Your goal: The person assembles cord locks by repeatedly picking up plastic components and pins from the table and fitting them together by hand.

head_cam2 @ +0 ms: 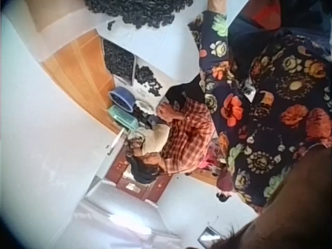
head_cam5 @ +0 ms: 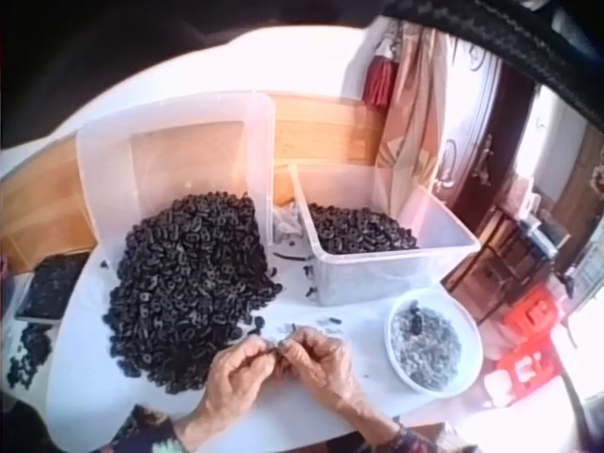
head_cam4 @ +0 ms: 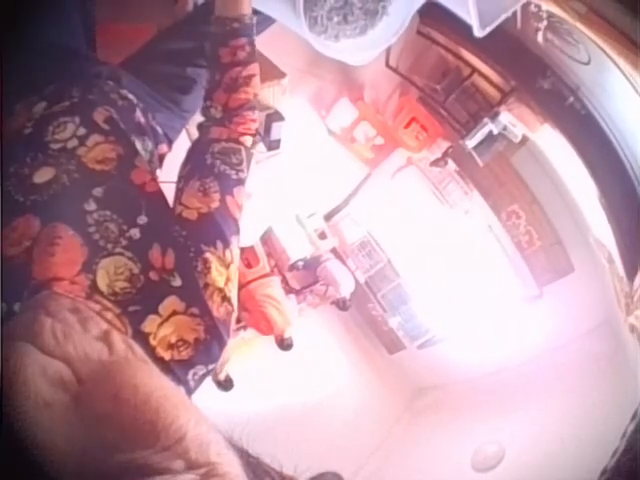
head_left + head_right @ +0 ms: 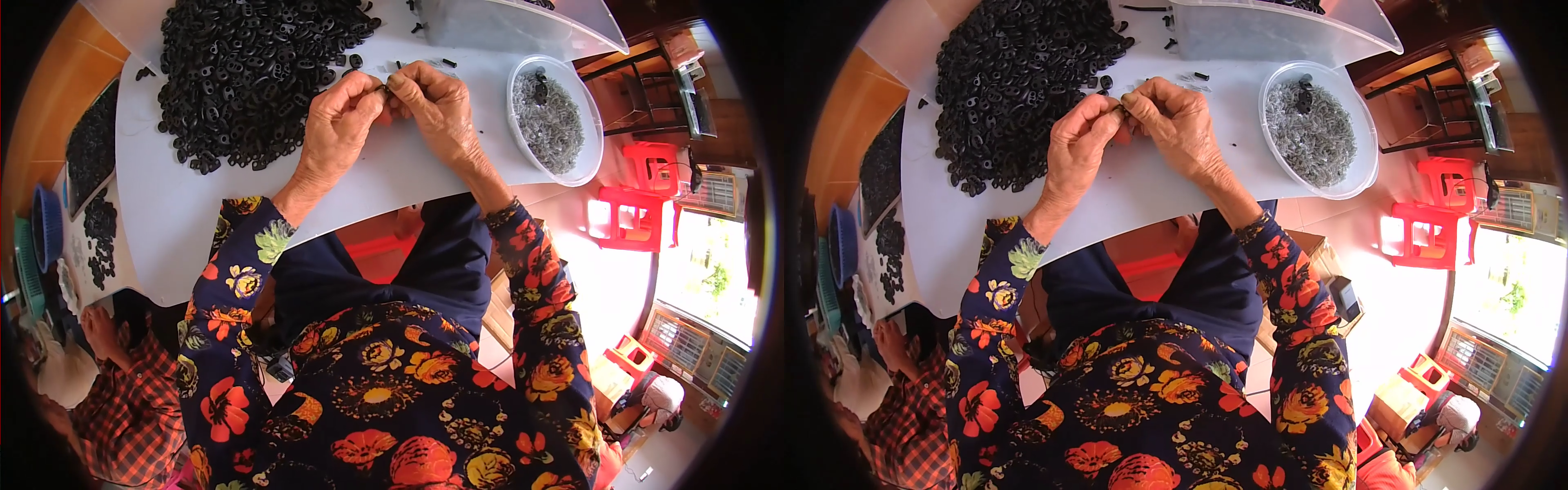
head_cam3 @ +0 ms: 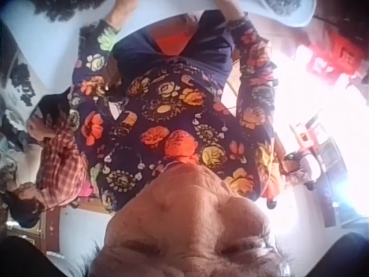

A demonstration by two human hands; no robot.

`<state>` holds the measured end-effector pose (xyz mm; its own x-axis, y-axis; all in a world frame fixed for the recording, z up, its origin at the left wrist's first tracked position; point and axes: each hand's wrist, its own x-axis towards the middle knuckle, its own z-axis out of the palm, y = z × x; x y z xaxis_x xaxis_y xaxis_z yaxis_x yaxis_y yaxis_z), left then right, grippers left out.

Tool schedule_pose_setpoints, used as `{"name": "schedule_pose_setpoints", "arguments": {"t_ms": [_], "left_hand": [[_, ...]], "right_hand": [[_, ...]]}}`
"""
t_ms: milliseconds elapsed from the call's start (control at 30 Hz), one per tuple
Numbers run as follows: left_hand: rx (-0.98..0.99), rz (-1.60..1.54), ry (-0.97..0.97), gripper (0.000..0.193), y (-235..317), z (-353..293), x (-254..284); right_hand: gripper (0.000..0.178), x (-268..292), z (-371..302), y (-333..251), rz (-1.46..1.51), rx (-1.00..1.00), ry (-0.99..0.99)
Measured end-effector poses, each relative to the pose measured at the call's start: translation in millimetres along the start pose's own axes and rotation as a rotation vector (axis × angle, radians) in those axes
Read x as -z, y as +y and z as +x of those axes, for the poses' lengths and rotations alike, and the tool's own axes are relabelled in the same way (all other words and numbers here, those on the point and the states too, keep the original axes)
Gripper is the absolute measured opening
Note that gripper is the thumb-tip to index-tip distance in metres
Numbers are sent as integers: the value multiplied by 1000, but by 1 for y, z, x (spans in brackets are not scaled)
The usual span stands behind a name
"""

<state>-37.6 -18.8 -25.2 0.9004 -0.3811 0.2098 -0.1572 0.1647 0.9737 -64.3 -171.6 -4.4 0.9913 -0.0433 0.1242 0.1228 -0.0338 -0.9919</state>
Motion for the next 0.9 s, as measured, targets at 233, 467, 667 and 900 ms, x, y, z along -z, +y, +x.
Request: {"name": "schedule_pose_setpoints", "arguments": {"t_ms": [233,467,667,900], "left_hand": [[5,-17,21,7,0,1,0],[-14,-14,14,8,7,0,-4],[8,-53,20,10,4,0,-2],[-2,-61,-3,12,5,1,-3]], "right_hand": [[19,4,1,8,97,36,-6],[19,-5,-4,0,-72,-21,87],[18,-9,-6,1,73,26,92],[12,-7,-7,-1,127,30,58]]}}
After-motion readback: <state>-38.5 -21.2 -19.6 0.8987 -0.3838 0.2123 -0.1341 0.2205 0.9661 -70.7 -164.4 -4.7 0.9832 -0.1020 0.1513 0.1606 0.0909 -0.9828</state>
